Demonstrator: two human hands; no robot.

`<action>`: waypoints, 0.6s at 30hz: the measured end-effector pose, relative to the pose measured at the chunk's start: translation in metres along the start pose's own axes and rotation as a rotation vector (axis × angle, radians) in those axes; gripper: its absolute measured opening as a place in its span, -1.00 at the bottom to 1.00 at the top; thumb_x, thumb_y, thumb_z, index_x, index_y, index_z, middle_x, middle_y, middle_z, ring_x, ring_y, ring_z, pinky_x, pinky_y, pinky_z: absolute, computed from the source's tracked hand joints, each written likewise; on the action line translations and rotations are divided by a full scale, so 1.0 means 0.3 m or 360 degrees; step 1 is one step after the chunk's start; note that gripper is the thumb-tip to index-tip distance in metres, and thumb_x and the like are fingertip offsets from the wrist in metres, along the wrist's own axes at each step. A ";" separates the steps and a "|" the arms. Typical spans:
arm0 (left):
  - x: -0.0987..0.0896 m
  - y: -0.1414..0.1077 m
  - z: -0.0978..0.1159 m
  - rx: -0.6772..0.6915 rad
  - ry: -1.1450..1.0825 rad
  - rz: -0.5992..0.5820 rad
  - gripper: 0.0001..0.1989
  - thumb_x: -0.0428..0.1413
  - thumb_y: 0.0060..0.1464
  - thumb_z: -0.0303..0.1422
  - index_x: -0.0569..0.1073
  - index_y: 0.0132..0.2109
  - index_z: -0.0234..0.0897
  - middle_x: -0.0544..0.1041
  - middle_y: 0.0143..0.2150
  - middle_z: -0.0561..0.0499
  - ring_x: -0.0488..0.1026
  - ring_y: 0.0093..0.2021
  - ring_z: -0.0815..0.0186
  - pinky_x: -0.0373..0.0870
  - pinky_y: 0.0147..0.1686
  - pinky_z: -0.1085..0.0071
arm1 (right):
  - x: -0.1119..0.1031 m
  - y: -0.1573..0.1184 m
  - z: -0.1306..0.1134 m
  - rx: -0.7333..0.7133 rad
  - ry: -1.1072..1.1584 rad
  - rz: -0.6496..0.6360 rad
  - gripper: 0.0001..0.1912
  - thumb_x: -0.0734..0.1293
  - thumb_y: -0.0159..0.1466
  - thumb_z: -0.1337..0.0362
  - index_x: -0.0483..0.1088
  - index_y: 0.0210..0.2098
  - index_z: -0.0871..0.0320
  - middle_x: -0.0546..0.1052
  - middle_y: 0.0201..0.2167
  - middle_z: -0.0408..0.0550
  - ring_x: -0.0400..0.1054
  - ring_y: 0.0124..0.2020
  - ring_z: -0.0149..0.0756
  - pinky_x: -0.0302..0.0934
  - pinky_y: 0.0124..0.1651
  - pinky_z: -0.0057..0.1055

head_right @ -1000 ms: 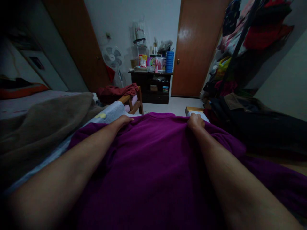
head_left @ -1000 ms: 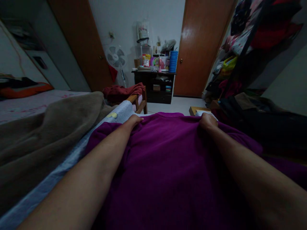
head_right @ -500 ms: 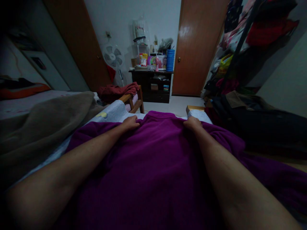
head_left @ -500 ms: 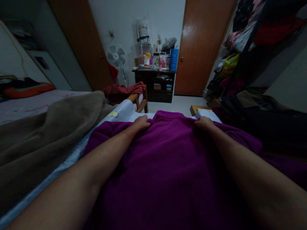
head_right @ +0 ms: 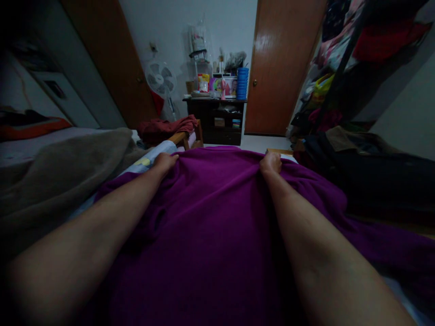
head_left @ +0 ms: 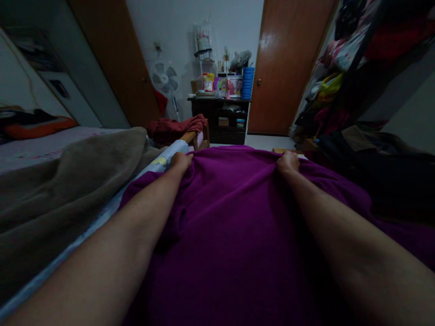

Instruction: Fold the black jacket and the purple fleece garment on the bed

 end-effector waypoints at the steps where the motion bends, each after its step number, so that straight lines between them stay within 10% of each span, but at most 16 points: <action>1: 0.010 -0.016 0.008 -0.0011 0.0050 0.0048 -0.57 -0.12 0.27 -0.27 0.37 0.00 -0.64 0.49 -0.09 -0.38 0.35 0.04 -0.05 0.28 -0.08 0.10 | 0.037 -0.012 0.006 0.0022 0.0029 -0.0014 -0.58 0.10 0.34 0.33 0.30 0.13 0.35 0.34 0.07 0.34 0.31 0.05 -0.01 0.19 0.02 -0.26; 6: 0.105 -0.091 0.124 0.0362 0.0221 0.0172 -0.62 -0.22 0.30 -0.38 0.33 0.16 -0.19 0.27 0.28 -0.13 0.07 0.32 0.10 -0.02 0.25 0.11 | 0.207 -0.096 -0.003 -0.0164 -0.0035 -0.0135 -0.39 0.23 0.28 0.21 0.08 0.26 0.33 0.01 0.31 0.39 0.23 0.16 0.06 0.16 0.12 -0.20; 10: 0.221 -0.128 0.215 0.0659 0.0303 -0.0153 -0.55 -0.12 0.27 -0.24 0.23 0.26 -0.18 0.14 0.37 -0.10 0.04 0.35 0.14 0.00 0.27 0.20 | 0.267 -0.151 -0.061 -0.0362 -0.0113 -0.0131 -0.37 0.13 0.33 0.03 0.03 0.31 0.14 -0.22 0.42 0.16 -0.14 0.35 0.17 0.01 0.21 0.09; 14: 0.285 -0.151 0.231 0.0481 0.0379 -0.0546 -0.32 -0.20 0.22 0.06 0.01 0.39 -0.11 -0.07 0.44 -0.20 -0.08 0.38 -0.16 -0.05 0.23 -0.12 | 0.303 -0.152 -0.055 -0.0437 -0.0203 -0.0265 -0.33 0.01 0.34 -0.09 0.05 0.33 0.13 -0.03 0.40 0.08 -0.23 0.38 0.07 -0.27 0.30 0.17; 18: 0.253 -0.130 0.216 0.0288 0.0382 -0.0464 -0.25 -0.20 0.11 0.21 0.17 0.32 -0.05 0.15 0.37 -0.21 0.13 0.29 -0.24 0.09 0.16 -0.15 | 0.316 -0.121 -0.005 -0.0257 -0.0267 -0.0223 -0.26 -0.02 0.33 -0.14 0.06 0.33 0.18 0.01 0.38 0.12 -0.17 0.37 0.10 -0.27 0.32 0.07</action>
Point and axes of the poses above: each hand's wrist, its own y-axis towards the middle knuckle, its own x-axis out of the palm, z = x × y, the point moved 2 cm from there along y, towards the middle knuckle
